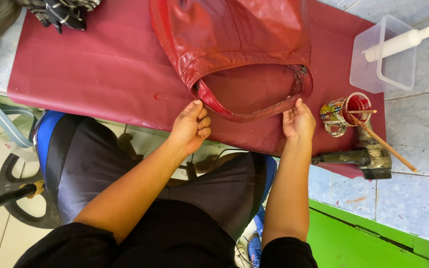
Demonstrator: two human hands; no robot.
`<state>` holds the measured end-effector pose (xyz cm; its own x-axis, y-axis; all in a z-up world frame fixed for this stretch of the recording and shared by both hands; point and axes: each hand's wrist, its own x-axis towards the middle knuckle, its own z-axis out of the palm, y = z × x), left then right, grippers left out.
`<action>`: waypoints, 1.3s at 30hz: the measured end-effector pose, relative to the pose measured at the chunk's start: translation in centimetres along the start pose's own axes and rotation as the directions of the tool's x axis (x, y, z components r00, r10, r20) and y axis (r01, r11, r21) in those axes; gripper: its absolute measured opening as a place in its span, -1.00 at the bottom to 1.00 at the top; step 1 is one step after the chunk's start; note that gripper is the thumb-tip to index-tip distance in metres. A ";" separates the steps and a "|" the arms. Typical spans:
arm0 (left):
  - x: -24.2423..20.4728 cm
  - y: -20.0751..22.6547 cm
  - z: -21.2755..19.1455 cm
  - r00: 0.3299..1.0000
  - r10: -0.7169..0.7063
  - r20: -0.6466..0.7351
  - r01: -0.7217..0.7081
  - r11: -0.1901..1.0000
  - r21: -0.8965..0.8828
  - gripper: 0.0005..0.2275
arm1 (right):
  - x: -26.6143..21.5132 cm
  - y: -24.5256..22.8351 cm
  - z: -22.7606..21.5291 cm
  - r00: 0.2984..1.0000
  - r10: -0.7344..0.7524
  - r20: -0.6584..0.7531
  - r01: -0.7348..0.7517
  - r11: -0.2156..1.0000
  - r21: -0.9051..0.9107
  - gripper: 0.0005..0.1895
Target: The person paints the edges and handles of a red leather handbag using a paintbrush and red paint. They dip the brush into a container of paint and apply it carefully to the seams and interior lining of the bag.
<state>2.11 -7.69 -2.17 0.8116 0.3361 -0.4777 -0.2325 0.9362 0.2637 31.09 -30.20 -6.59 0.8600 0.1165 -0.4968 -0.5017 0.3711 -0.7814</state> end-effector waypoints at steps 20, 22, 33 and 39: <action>-7.9 -4.4 -4.6 0.885 0.251 0.392 -0.461 0.360 0.811 -0.72 | -1.9 1.7 1.6 0.974 -0.224 -0.007 0.204 0.900 -0.386 -0.82; -9.0 -4.4 -3.4 0.860 0.110 0.498 -0.510 0.160 0.845 -0.78 | -1.9 1.9 1.6 0.963 -0.270 -0.004 0.235 0.847 -0.476 -0.81; -5.1 -11.1 1.6 0.635 -0.101 0.766 -0.602 -0.686 0.409 -0.30 | -5.4 2.1 3.8 0.843 -0.536 0.046 0.364 0.506 -0.782 -0.68; -3.3 -11.6 3.0 0.737 -0.113 0.666 -0.486 -0.773 0.407 -0.20 | -6.3 2.7 4.3 0.810 -0.585 0.030 0.390 0.501 -0.773 -0.72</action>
<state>3.69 -19.94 -1.15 0.9816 0.0739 0.1761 0.0036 -0.9292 0.3695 24.77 -25.95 -3.91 0.9933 -0.0950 0.0659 0.0122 -0.4805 -0.8769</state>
